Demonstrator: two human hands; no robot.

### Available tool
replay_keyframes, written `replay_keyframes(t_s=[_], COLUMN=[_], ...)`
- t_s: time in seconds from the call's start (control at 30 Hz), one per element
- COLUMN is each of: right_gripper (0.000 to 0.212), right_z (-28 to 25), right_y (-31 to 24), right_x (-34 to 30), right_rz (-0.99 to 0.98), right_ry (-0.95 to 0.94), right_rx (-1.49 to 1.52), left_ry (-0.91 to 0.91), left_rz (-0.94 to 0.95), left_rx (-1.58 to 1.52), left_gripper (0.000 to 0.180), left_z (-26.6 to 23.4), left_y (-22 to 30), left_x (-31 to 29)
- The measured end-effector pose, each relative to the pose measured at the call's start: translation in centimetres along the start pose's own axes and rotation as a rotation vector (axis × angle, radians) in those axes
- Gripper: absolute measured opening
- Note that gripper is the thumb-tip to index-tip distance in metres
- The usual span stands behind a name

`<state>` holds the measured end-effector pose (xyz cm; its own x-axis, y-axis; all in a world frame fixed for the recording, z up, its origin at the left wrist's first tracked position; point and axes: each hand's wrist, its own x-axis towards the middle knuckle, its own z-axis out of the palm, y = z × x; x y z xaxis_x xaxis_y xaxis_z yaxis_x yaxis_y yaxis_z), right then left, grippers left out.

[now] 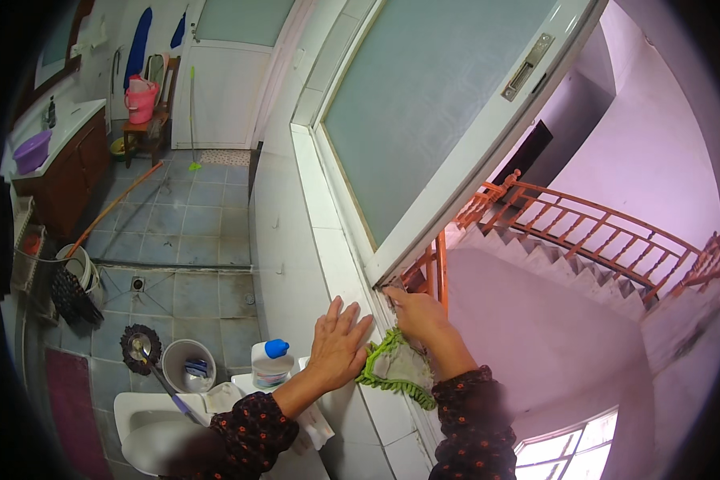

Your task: The person wipes a white window frame with a green cloth, then rinses the cloth at a sink and wrings it out. The person resumes wiping the same window frame area repeatedly.

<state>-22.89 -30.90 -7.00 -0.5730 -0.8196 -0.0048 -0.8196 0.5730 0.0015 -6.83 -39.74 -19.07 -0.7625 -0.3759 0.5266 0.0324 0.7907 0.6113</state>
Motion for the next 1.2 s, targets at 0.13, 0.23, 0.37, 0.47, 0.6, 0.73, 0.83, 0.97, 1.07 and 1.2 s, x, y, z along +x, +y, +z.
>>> replay_keyframes(t_s=[0.13,0.23,0.37,0.47,0.6,0.73,0.83,0.97,1.07,1.2], right_gripper=[0.033,0.031,0.037,0.047,0.054,0.05,0.045,0.04,0.028,0.034], right_z=[1.2,2.0,1.6,-1.0,-4.2,-2.3,-0.7,-2.8,-3.5,0.6], right_y=[-0.3,-0.9,1.2,3.3,-0.1,-1.9,-1.4,-1.1,-1.6,1.7], right_x=[1.1,1.4,1.0,-2.0,-8.1,-10.6,-10.8,-7.5,-4.4,-1.5], right_rz=[0.006,0.025,-0.031,-0.052,-0.272,-0.376,-0.294,-0.243,-0.261,-0.224], right_ry=[-0.035,-0.045,-0.043,-0.065,-0.096,0.11,0.183,0.346,0.491,0.001], right_rx=[-0.198,-0.292,-0.142,0.266,0.436,0.157,0.109,0.123,0.067,0.03], left_ry=[-0.005,-0.01,-0.025,-0.023,-0.024,-0.019,-0.041,-0.031,-0.021,-0.021], left_rz=[0.01,0.016,0.003,0.003,-0.016,-0.008,-0.007,-0.022,-0.02,-0.009], left_rx=[-0.024,-0.034,-0.018,-0.024,-0.014,-0.023,-0.042,-0.022,-0.015,-0.027], left_gripper=[0.059,0.059,0.059,0.059,0.058,0.057,0.056,0.055,0.055,0.054], left_z=[0.3,0.2,0.2,0.4,-0.1,0.0,0.3,0.0,0.1,0.2], left_y=[0.4,0.1,0.3,0.3,0.1,0.3,0.6,-0.1,-0.3,0.3], left_x=[-0.1,-0.2,-0.1,-0.2,-0.1,0.0,-0.1,-0.1,0.0,-0.1])
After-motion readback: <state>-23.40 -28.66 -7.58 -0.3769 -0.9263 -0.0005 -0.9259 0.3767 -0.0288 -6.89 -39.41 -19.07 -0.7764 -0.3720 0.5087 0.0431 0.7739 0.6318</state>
